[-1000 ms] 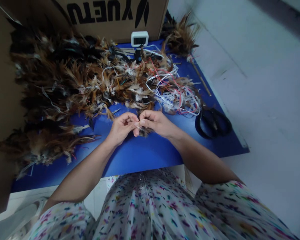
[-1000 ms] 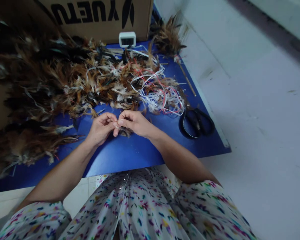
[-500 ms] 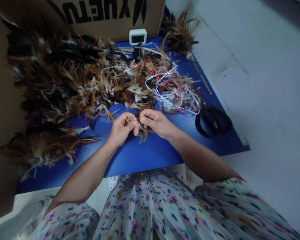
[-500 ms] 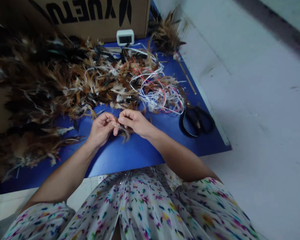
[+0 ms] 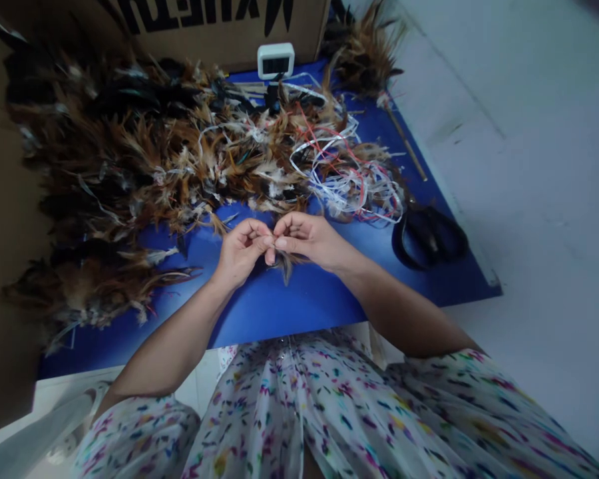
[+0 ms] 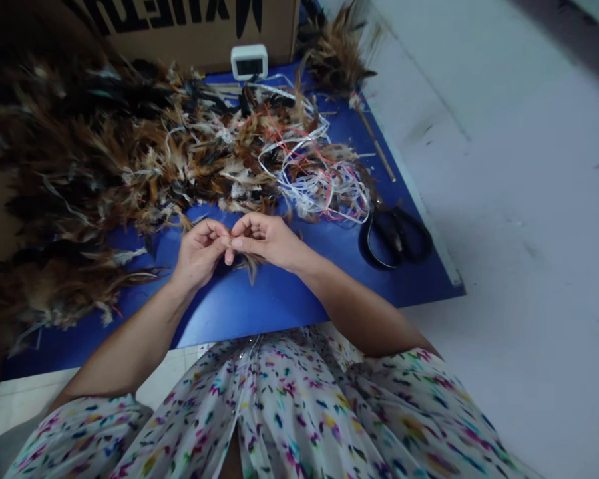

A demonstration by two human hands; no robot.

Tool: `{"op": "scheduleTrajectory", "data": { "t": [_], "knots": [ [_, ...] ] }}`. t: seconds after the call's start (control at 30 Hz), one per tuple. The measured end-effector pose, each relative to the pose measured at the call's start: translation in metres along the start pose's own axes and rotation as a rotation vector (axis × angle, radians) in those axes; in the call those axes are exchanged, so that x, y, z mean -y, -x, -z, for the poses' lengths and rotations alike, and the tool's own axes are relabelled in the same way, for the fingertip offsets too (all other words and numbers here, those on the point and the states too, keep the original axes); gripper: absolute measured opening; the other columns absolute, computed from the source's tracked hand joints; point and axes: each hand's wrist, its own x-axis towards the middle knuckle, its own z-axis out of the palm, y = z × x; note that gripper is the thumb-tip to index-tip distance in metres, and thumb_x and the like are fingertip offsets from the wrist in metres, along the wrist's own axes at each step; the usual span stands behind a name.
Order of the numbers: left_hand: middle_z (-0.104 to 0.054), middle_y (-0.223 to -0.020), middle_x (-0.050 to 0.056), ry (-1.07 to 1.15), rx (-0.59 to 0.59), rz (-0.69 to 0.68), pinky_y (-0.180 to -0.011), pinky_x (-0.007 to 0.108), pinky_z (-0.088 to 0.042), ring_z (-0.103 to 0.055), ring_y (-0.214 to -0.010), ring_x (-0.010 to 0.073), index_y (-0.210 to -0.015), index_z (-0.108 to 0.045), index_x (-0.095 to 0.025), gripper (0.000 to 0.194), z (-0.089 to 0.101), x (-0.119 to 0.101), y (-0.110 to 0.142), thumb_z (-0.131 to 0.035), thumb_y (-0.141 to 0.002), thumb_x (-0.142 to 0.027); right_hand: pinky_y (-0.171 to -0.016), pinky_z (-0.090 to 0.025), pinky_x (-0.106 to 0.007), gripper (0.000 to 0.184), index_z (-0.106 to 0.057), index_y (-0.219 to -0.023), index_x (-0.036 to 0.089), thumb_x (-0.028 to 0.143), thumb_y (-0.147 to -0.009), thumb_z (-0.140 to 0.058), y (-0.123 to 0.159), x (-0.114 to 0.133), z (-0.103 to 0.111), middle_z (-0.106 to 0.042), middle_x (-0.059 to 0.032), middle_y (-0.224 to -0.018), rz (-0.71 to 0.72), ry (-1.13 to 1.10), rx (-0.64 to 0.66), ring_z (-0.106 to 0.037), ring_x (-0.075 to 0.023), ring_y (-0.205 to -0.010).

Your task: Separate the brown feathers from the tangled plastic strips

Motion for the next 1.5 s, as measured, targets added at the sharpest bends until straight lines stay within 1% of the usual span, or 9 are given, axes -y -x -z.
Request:
{"op": "scheduleTrajectory", "data": {
  "t": [0.2,0.33,0.47,0.73,0.9,1.03,1.13,1.3,1.5],
  "knots": [
    [-0.064,-0.056,-0.004,-0.041,-0.012,-0.023,-0.048,0.018,-0.046,-0.059,-0.044,0.0079,-0.079,-0.064,-0.016,0.035,0.002,0.002,0.001,-0.088,-0.071,-0.041,-0.06,-0.04,-0.022,0.04,-0.06,-0.082,0.015,0.048,-0.077,-0.082,0.002,0.001,-0.003,-0.071,-0.0012,-0.071,-0.018,0.021,0.036,-0.055,-0.0076,-0.06],
    [-0.066,-0.061,-0.004,-0.008,-0.025,-0.027,-0.047,0.018,-0.047,-0.06,-0.045,0.0076,-0.081,-0.062,-0.016,0.037,0.001,0.001,0.001,-0.089,-0.07,-0.039,-0.051,-0.031,-0.021,0.04,-0.059,-0.082,0.016,0.049,-0.078,-0.082,0.001,-0.001,-0.004,-0.064,0.003,-0.063,0.009,-0.006,0.028,-0.044,-0.0056,-0.052],
    [-0.068,-0.065,-0.005,0.045,-0.038,-0.009,-0.043,0.018,-0.047,-0.06,-0.044,0.0077,-0.088,-0.058,-0.018,0.044,-0.001,-0.002,0.0,-0.091,-0.067,-0.04,-0.05,-0.03,-0.021,0.042,-0.058,-0.082,0.016,0.051,-0.077,-0.082,0.0,-0.004,-0.003,-0.057,0.0054,-0.06,0.039,-0.004,-0.002,-0.042,-0.0054,-0.051],
    [-0.068,-0.067,-0.006,0.096,0.003,0.056,-0.044,0.019,-0.048,-0.061,-0.044,0.0082,-0.088,-0.053,-0.019,0.052,-0.003,-0.006,-0.001,-0.093,-0.063,-0.04,-0.059,-0.041,-0.022,0.042,-0.058,-0.084,0.017,0.051,-0.077,-0.082,0.0,-0.003,-0.001,-0.064,0.0028,-0.068,0.11,0.055,0.003,-0.056,-0.008,-0.061],
    [-0.068,-0.066,-0.007,0.108,0.078,0.135,-0.045,0.018,-0.048,-0.062,-0.044,0.0081,-0.09,-0.052,-0.019,0.051,-0.002,-0.009,0.001,-0.093,-0.065,-0.038,-0.069,-0.051,-0.025,0.035,-0.056,-0.085,0.017,0.045,-0.084,-0.077,-0.001,0.002,0.001,-0.07,0.0003,-0.074,0.151,0.044,0.169,-0.068,-0.0114,-0.071],
    [-0.069,-0.066,-0.006,0.126,0.14,0.156,-0.046,0.018,-0.05,-0.064,-0.046,0.0099,-0.092,-0.052,-0.019,0.05,0.0,-0.008,0.001,-0.092,-0.066,-0.036,-0.073,-0.053,-0.027,0.028,-0.057,-0.085,0.017,0.039,-0.089,-0.073,-0.003,0.001,0.006,-0.071,-0.0009,-0.078,0.219,0.051,0.268,-0.072,-0.0125,-0.075],
    [-0.072,-0.07,-0.005,0.127,0.175,0.166,-0.047,0.019,-0.052,-0.066,-0.047,0.0104,-0.095,-0.051,-0.019,0.052,0.002,-0.006,0.002,-0.092,-0.067,-0.034,-0.071,-0.053,-0.027,0.03,-0.059,-0.084,0.017,0.041,-0.086,-0.076,-0.005,-0.001,0.009,-0.069,-0.0003,-0.077,0.21,0.082,0.299,-0.071,-0.0127,-0.075],
    [-0.073,-0.073,-0.004,0.128,0.24,0.2,-0.048,0.02,-0.055,-0.067,-0.048,0.0121,-0.102,-0.048,-0.021,0.058,0.004,-0.004,0.003,-0.092,-0.067,-0.035,-0.061,-0.046,-0.022,0.035,-0.058,-0.08,0.016,0.036,-0.075,-0.086,-0.004,-0.005,0.015,-0.058,0.0044,-0.072,0.15,0.102,0.221,-0.063,-0.0086,-0.067],
    [-0.073,-0.072,-0.005,0.103,0.307,0.216,-0.048,0.019,-0.053,-0.067,-0.048,0.0115,-0.112,-0.04,-0.024,0.066,0.004,-0.006,0.003,-0.09,-0.07,-0.035,-0.06,-0.043,-0.021,0.036,-0.066,-0.09,0.014,0.031,-0.07,-0.09,-0.003,-0.003,0.017,-0.056,0.0053,-0.072,0.144,0.133,0.214,-0.055,-0.0067,-0.065]
  ]
}}
